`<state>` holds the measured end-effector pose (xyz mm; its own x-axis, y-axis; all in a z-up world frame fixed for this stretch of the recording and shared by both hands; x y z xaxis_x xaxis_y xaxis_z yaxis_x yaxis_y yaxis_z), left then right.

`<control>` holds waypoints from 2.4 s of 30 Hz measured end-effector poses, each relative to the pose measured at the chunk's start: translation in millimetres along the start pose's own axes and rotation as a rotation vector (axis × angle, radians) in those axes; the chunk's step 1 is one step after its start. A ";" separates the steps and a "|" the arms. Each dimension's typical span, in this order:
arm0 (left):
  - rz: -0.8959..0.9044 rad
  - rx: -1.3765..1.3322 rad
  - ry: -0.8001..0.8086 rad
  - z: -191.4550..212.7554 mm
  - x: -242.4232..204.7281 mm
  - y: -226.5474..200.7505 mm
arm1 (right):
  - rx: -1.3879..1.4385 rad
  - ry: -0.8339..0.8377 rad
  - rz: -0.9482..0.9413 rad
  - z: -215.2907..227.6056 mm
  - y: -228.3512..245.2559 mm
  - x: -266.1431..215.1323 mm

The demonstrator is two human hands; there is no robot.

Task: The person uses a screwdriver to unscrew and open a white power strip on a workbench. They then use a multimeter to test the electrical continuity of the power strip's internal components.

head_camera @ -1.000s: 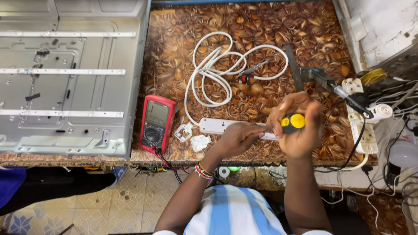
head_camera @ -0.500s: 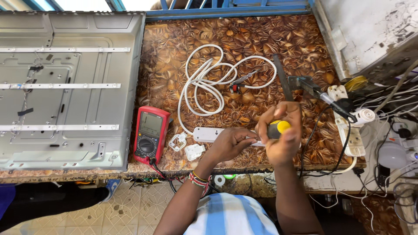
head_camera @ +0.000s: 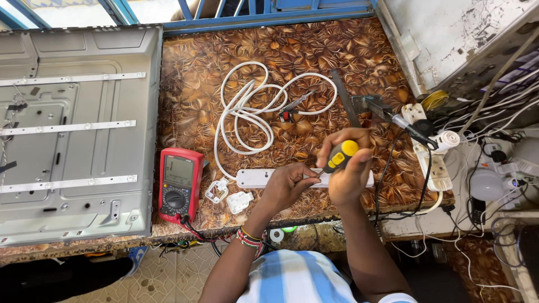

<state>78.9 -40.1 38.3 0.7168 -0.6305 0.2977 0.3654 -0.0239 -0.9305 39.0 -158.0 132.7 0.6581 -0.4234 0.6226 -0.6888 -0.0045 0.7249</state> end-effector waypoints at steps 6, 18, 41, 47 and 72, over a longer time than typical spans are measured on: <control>0.049 0.057 -0.064 -3.3 -4.1 28.8 | -0.708 0.318 -0.191 -10.9 4.1 -33.5; 0.116 0.127 -0.033 -2.3 -2.9 20.3 | -0.919 0.589 -0.383 -6.8 6.6 -33.7; 0.204 -0.254 -0.100 21.3 -11.9 3.5 | -0.817 0.631 -0.403 -1.5 -2.1 -42.2; 0.512 -0.485 -0.290 47.8 -50.4 14.0 | -0.745 0.667 -0.399 2.4 -9.5 -50.2; 0.775 -0.998 -0.082 -6.5 -78.0 35.0 | -0.605 0.531 -0.211 -29.7 7.5 -26.3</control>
<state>31.9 3.3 -18.8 0.5893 -0.6920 -0.4170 -0.7452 -0.2662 -0.6114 25.5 -119.9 130.5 0.9155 0.0163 0.4020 -0.3521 0.5158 0.7810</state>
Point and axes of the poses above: each hand's wrist, its own x-axis towards the middle knuckle, its own z-axis out of the back of the hand, y = z × x, the point moved 9 cm from there along x, towards the middle knuckle, and after that the axes turned 1 degree about z, right-handed, at the moved point
